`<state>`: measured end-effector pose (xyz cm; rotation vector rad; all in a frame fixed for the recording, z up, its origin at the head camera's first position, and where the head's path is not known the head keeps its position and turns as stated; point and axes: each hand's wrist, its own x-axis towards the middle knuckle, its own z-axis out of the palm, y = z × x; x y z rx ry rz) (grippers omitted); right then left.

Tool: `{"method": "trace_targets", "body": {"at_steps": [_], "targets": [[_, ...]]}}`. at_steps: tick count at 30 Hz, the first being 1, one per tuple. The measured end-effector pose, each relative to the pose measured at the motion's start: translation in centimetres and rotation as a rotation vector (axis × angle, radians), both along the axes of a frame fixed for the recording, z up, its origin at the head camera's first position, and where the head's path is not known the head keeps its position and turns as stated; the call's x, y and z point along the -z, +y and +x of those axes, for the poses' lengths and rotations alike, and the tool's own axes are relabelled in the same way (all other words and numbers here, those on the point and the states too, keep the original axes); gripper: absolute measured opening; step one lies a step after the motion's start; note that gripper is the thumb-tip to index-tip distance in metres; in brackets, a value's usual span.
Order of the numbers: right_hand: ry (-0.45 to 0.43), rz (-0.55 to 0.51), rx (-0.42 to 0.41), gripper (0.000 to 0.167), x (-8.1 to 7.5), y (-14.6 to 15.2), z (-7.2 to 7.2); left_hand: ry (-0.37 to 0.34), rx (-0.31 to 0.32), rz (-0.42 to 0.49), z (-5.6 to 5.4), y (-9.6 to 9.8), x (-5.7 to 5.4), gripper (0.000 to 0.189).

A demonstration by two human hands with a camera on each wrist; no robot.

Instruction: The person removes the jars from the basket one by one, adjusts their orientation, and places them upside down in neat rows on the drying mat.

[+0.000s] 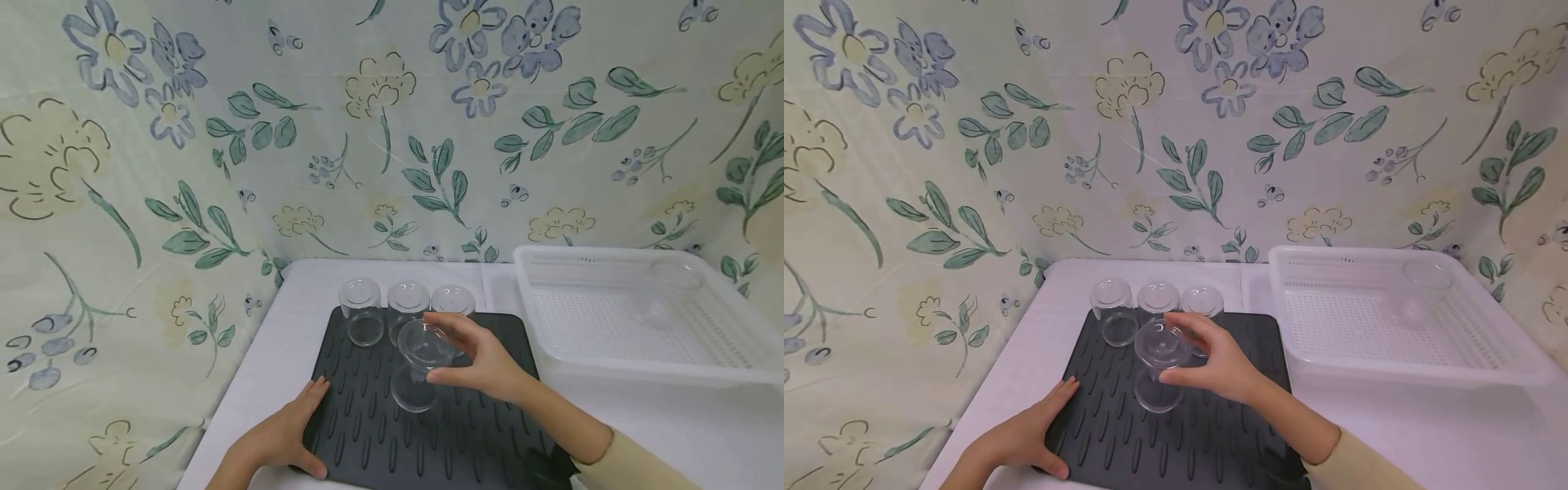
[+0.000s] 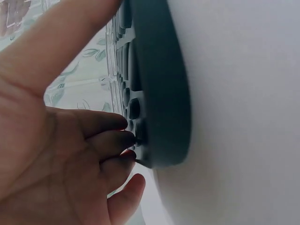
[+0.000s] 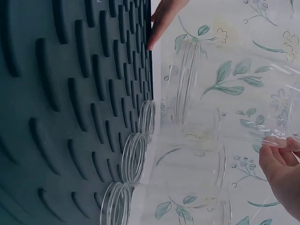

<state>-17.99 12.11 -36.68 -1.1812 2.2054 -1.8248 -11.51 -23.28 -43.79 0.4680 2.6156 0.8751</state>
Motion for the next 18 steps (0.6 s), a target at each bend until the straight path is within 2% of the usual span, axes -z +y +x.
{"method": "trace_targets", "body": {"at_steps": [14, 18], "targets": [[-0.103, 0.016, -0.026, 0.075, 1.5, -4.2, -1.5, -0.019, 0.006, -0.033, -0.1, 0.3, -0.1, 0.133], [-0.106, 0.026, -0.045, 0.076, 1.8, -5.5, -1.9, -0.013, -0.004, -0.048, -0.1, 0.4, -0.1, 0.133]]}}
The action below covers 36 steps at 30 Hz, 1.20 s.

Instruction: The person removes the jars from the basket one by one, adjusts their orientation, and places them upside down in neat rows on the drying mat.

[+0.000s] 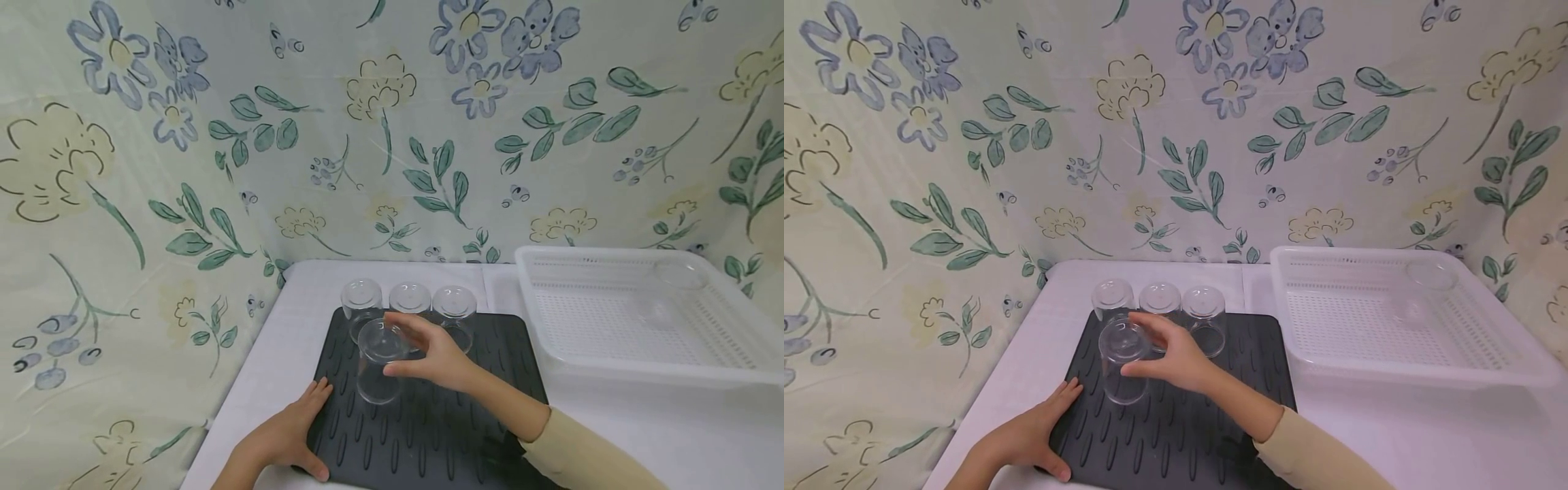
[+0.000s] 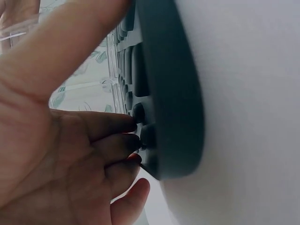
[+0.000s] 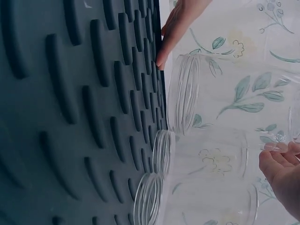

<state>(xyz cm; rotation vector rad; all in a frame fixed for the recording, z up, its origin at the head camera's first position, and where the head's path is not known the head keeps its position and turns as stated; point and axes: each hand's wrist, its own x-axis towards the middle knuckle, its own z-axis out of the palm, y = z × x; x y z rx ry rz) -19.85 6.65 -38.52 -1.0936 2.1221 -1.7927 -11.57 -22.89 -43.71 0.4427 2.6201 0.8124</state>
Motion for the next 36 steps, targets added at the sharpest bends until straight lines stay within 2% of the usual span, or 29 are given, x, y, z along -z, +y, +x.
{"method": "trace_targets", "body": {"at_steps": [16, 27, 36], "targets": [[-0.028, 0.051, -0.015, 0.081, 1.4, -3.5, -1.3, -0.017, -0.007, -0.014, 0.0, 0.2, -0.2, 0.133], [0.017, 0.104, -0.012, 0.083, 2.1, -4.5, -1.3, -0.001, -0.003, -0.011, 0.0, 0.2, 0.1, 0.133], [0.054, 0.137, -0.002, 0.079, 2.0, -5.1, -1.1, -0.007, -0.017, -0.018, 0.1, 0.1, -0.1, 0.133]]}}
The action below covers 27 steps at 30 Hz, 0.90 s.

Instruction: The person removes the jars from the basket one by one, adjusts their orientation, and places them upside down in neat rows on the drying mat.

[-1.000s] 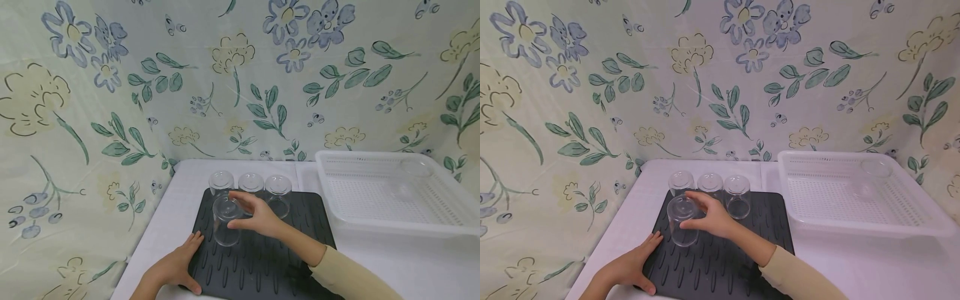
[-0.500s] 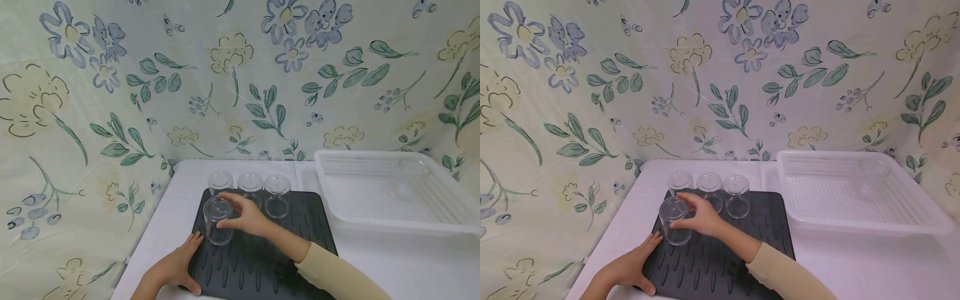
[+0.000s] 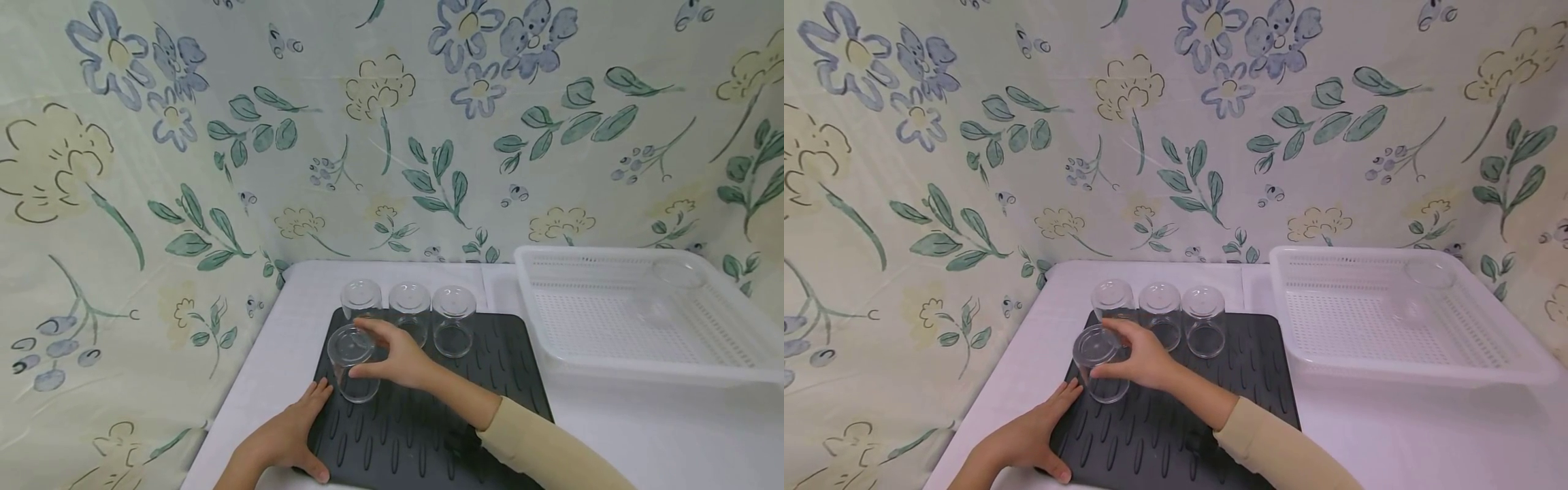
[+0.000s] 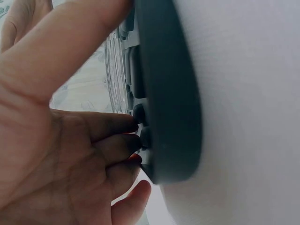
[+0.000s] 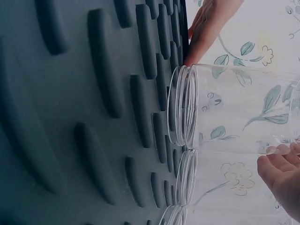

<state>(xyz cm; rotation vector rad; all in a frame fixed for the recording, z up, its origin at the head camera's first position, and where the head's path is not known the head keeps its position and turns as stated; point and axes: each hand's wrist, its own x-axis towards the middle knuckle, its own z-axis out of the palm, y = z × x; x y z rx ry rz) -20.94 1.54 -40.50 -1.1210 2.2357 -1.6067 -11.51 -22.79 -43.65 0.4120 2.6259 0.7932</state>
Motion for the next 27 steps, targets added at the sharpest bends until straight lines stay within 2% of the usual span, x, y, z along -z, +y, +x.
{"method": "trace_targets", "body": {"at_steps": [16, 27], "targets": [[0.014, -0.018, -0.005, 0.085, -0.1, 1.2, 0.2, -0.008, 0.011, 0.01, -0.1, 0.2, -0.1, 0.132], [-0.014, -0.04, 0.098, 0.08, -1.2, 5.6, 1.1, 0.01, 0.001, 0.016, 0.2, 0.0, 0.0, 0.135]]}}
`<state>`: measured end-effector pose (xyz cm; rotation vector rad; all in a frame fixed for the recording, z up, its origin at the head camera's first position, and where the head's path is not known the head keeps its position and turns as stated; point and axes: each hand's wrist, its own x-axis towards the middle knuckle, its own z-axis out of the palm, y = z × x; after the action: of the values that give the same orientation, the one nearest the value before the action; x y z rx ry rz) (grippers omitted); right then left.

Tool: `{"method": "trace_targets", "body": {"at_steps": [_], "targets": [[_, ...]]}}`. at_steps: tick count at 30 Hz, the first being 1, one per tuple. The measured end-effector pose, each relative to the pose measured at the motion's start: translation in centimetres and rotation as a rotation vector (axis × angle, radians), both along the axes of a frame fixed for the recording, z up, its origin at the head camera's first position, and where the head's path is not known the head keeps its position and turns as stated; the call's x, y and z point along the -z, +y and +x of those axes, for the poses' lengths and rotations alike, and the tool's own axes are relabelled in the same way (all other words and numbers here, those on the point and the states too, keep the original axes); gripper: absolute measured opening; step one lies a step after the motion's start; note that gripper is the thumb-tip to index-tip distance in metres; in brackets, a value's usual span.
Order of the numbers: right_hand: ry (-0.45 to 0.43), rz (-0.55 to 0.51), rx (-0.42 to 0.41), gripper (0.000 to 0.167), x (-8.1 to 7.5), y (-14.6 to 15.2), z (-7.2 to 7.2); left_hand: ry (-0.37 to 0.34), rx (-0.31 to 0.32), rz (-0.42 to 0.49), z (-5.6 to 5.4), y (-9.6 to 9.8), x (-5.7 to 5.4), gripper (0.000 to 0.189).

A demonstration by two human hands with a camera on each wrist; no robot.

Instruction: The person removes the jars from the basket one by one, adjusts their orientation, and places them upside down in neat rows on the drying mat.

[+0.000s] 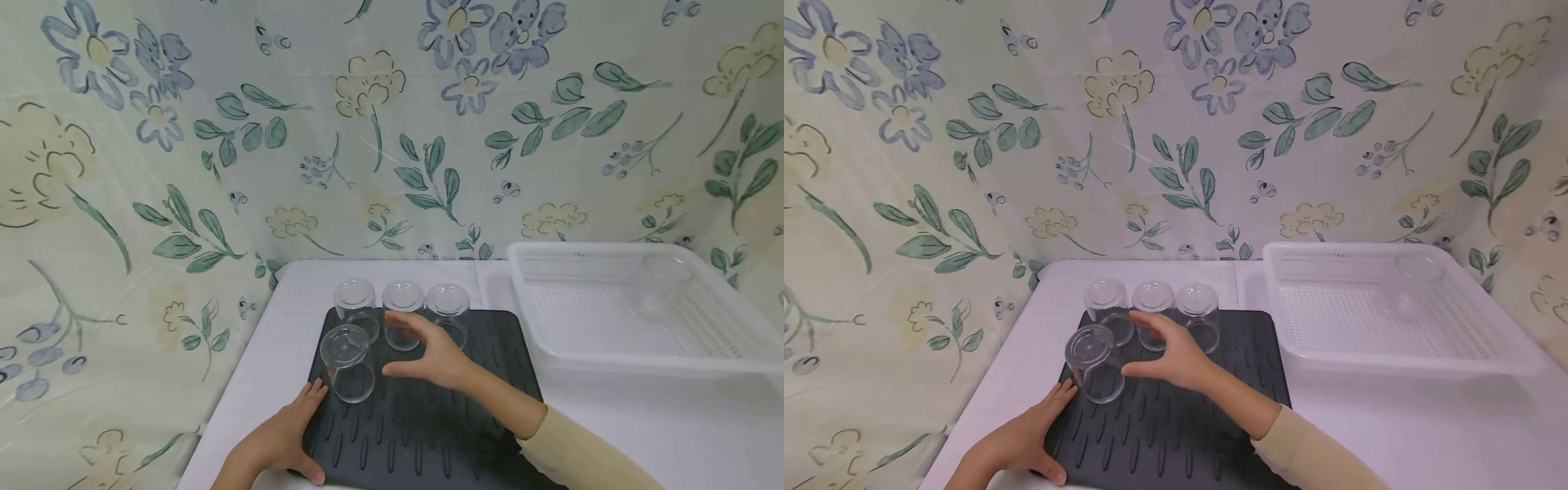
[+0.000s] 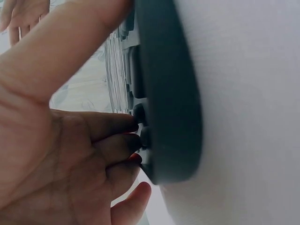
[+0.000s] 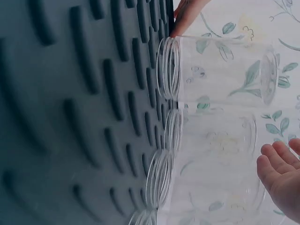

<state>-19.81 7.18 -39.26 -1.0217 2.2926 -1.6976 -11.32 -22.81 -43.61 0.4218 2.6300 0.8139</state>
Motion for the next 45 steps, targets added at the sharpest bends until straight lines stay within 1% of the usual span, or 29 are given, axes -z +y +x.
{"method": "trace_targets", "body": {"at_steps": [4, 9, 13, 18, 25, 30, 36, 41, 45], "targets": [[0.009, -0.003, 0.045, 0.078, -0.2, 2.1, 0.3, 0.004, 0.004, 0.007, 0.1, -0.1, 0.0, 0.135], [0.042, 0.006, 0.103, 0.073, -0.4, 4.9, 0.8, 0.006, 0.017, 0.027, 0.2, -0.3, -0.1, 0.134], [0.087, 0.023, 0.161, 0.071, -0.6, 7.2, 0.9, 0.009, 0.018, 0.03, 0.3, -0.5, 0.0, 0.135], [0.131, 0.053, 0.237, 0.067, -1.0, 10.1, 0.8, 0.002, 0.001, 0.03, 0.3, -0.6, -0.1, 0.135], [0.132, 0.072, 0.347, 0.063, -1.1, 14.8, 1.4, 0.01, 0.007, 0.031, 0.2, -0.3, 0.1, 0.136], [0.156, 0.099, 0.431, 0.061, -1.1, 17.5, 1.7, 0.006, -0.005, 0.019, 0.1, -0.1, 0.1, 0.137], [0.176, 0.136, 0.516, 0.058, -1.2, 20.6, 1.3, -0.003, -0.009, 0.021, 0.0, -0.1, 0.1, 0.137], [0.153, 0.155, 0.58, 0.055, -0.8, 23.5, 0.4, -0.007, -0.006, 0.018, 0.0, -0.1, 0.1, 0.136], [0.123, 0.199, 0.664, 0.057, -0.5, 25.7, -0.2, -0.003, -0.006, 0.021, -0.1, 0.0, 0.2, 0.136]]}}
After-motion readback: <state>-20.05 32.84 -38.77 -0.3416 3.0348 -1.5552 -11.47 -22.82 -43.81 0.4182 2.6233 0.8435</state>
